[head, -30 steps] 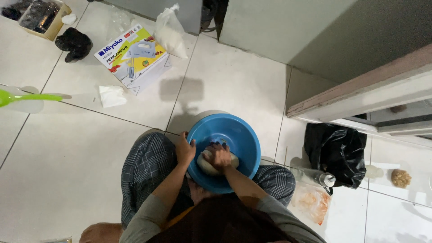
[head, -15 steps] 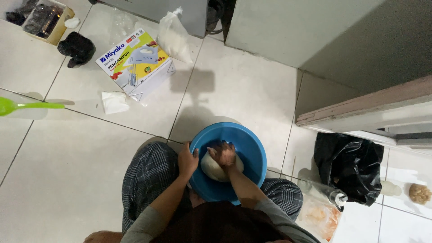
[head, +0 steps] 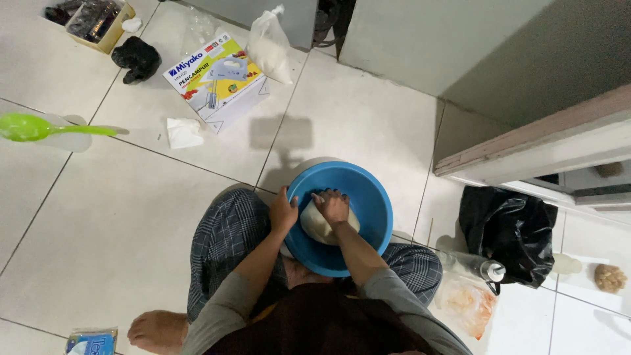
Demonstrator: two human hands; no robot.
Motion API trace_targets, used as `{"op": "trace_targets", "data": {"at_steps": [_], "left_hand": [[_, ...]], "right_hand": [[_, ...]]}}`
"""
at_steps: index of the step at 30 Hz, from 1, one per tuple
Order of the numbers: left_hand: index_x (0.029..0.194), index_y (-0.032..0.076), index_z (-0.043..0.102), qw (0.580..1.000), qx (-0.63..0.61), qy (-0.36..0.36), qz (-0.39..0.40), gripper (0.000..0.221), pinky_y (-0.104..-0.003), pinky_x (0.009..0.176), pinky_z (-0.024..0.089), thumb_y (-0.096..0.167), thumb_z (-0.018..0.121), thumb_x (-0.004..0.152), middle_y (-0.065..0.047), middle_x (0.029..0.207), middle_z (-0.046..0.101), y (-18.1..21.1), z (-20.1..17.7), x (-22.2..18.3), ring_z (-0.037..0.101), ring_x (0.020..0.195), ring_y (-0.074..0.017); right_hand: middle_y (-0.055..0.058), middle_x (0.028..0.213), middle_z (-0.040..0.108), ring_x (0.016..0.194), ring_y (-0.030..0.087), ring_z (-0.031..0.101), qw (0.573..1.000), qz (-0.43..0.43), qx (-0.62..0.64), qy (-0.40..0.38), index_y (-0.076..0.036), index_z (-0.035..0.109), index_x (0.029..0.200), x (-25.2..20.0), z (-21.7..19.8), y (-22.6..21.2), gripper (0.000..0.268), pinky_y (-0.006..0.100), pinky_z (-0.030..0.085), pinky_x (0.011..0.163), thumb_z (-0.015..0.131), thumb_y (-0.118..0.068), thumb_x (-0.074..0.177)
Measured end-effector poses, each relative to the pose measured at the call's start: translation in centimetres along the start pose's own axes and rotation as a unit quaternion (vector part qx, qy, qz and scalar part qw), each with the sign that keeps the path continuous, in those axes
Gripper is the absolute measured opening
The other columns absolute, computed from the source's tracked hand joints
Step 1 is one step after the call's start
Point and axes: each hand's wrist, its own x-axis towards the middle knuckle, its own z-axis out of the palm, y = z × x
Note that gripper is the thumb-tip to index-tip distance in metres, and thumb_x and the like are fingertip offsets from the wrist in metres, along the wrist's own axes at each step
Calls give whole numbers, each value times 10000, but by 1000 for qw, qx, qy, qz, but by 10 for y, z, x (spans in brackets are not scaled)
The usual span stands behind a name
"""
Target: The person is kneading a ball of dough in a blue plastic bowl while sitting on a tiled floor.
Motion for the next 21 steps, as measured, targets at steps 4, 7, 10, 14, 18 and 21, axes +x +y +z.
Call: {"op": "trace_targets", "data": {"at_steps": [4,7,10,14,18,21], "left_hand": [[1468,40,520,1000,16,-9,25,495,-562,891,633,292,609,1051,-249,1263,696,-4,-3,2,711,1140,-447],[1487,19,501,999,9,-21,26,523,-567,916,626,302,593,1057,-263,1285,685,-14,6,3,706,1158,-444],[1478,29,502,999,27,-12,36,541,-602,955,594,309,617,1030,-281,1307,674,-28,14,3,692,1173,-471],[1533,-40,443,998,-53,-23,25,571,-628,1006,565,213,589,1043,-348,1368,617,-15,-6,-11,634,1254,-512],[1538,-90,421,996,-82,-34,17,552,-656,1003,567,123,570,1051,-399,1368,589,6,-27,-23,617,1261,-543],[1586,-48,357,995,-81,-64,-9,594,-638,1043,568,165,541,1064,-387,1410,571,-6,-15,-14,596,1310,-516]], "right_hand": [[14,1034,704,1087,290,652,994,54,16,-91,-294,727,1045,-10,2,3,488,607,460,994,467,-703,988],[-30,990,691,1038,253,676,999,9,-16,-38,-341,710,1021,-23,-6,6,407,580,516,916,497,-686,986],[-15,1151,688,1167,274,639,992,22,-3,-123,-318,716,1126,-31,-25,-3,504,605,495,980,390,-691,1031],[37,1287,656,1245,311,611,982,23,-6,-186,-341,691,1237,-42,-41,-11,488,619,491,1002,378,-666,1051],[112,1326,687,1253,364,633,971,21,-13,-237,-289,683,1343,-55,-92,-38,560,572,516,1029,335,-638,1077],[160,1396,612,1311,409,576,950,-6,-16,-312,-218,608,1411,-65,-127,-48,803,619,480,1066,399,-830,934]]}}
